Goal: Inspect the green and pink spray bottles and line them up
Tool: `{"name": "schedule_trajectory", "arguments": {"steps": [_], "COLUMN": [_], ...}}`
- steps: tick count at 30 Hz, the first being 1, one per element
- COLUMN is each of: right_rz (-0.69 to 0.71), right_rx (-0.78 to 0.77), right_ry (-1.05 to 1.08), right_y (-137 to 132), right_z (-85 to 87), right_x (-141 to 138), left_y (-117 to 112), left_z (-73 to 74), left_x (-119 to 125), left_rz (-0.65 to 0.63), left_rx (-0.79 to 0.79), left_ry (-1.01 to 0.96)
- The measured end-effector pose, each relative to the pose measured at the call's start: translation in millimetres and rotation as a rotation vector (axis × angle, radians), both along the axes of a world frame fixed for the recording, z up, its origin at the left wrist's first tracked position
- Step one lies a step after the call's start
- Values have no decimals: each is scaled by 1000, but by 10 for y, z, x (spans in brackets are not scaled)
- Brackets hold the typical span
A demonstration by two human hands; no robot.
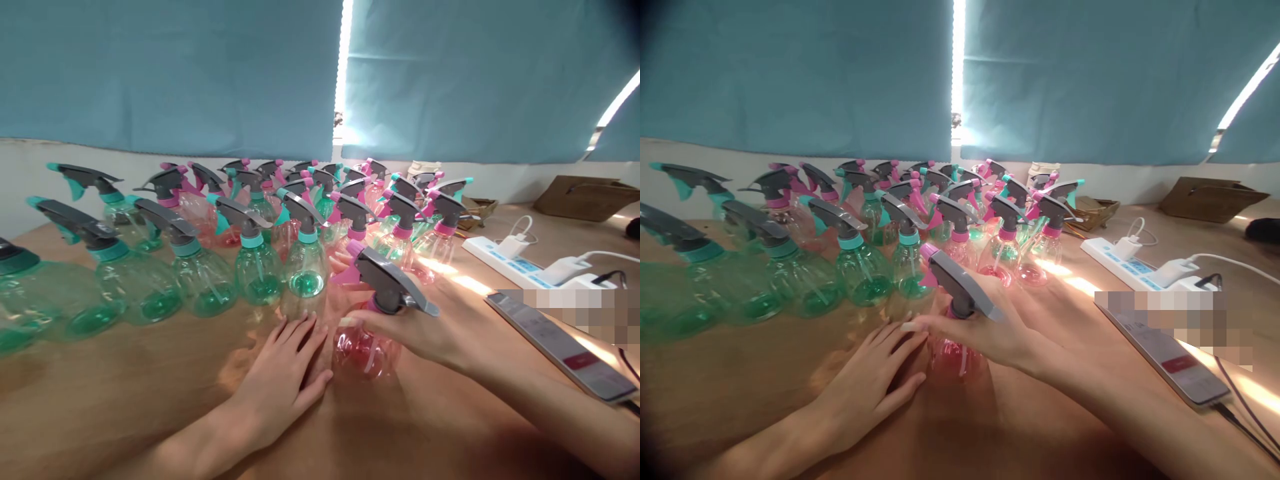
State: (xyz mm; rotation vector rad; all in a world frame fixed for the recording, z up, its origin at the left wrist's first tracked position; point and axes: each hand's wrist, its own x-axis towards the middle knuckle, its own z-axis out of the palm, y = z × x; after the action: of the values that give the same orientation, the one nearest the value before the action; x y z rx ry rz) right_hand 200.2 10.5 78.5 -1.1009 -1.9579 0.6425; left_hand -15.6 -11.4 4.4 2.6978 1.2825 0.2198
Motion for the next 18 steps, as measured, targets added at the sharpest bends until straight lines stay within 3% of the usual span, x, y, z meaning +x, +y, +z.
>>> {"name": "schedule_trajectory", "arguments": {"steps": [6,14,18], "right_rz": [-55,-113,-150], "right_rx": [-110,-32,12], "right_ry": [-105,-65,-126], "right_y": [-132,-241,-311], "right_z": [236,39,66], "right_x": [52,253,352], "left_y": [14,62,87], "left_z": [-18,-73,-59], "left_x": [-18,-31,-3], "left_rz": [-7,-25,-28], "left_rx": [21,103,102], "left_ry": [-35,-73,-64]}}
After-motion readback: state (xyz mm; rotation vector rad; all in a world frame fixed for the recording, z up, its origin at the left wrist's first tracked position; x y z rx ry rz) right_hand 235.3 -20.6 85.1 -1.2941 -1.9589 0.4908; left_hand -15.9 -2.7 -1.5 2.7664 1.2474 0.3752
